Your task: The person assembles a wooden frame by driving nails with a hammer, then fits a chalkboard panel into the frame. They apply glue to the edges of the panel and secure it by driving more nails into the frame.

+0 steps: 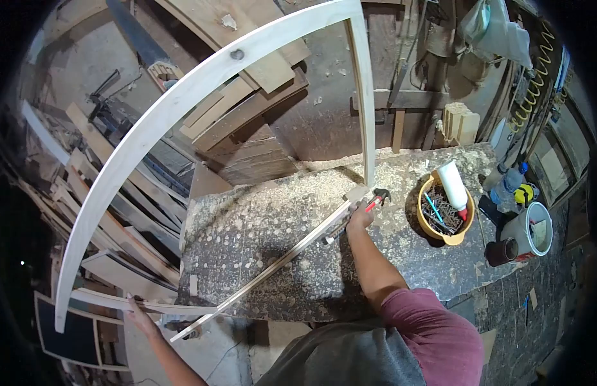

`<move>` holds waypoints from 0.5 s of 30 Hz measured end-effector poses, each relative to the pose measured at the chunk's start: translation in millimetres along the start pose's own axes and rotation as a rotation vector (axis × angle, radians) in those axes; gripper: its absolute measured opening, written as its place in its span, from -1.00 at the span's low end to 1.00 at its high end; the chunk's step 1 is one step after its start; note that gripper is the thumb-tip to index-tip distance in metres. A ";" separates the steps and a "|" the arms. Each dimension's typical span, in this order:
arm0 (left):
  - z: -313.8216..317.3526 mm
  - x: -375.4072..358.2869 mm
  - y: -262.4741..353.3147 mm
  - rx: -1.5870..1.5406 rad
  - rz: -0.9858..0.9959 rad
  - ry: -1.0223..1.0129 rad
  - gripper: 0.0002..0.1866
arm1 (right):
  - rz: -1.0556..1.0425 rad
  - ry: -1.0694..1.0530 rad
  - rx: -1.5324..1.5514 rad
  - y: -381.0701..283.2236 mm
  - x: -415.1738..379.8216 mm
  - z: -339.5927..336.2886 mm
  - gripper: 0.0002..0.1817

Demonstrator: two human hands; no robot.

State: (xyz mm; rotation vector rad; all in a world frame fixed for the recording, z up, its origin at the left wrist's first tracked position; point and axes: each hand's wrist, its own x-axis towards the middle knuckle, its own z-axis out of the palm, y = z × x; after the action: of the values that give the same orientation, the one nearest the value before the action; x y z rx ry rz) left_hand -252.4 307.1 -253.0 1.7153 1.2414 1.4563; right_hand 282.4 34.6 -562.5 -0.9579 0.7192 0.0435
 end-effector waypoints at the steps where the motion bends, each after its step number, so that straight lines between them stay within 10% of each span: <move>1: -0.8 3.4 -7.6 -0.027 -0.011 0.043 -0.57 | -0.143 0.057 -0.085 4.2 7.3 -6.9 -0.65; 5: -2.9 8.5 -17.5 -0.050 -0.047 0.056 -0.50 | -0.537 -0.125 -0.586 -25.3 -4.1 -56.5 -0.53; 15: 20.8 2.2 -26.0 -0.004 0.025 0.244 -0.58 | -0.611 -0.671 -1.282 -103.6 16.8 -52.9 -0.59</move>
State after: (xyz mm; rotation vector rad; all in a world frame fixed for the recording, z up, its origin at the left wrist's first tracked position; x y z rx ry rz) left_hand -240.0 322.7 -279.7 1.5912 1.3437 1.7217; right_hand 301.8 -71.5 -515.8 -2.1993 -0.3630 0.2963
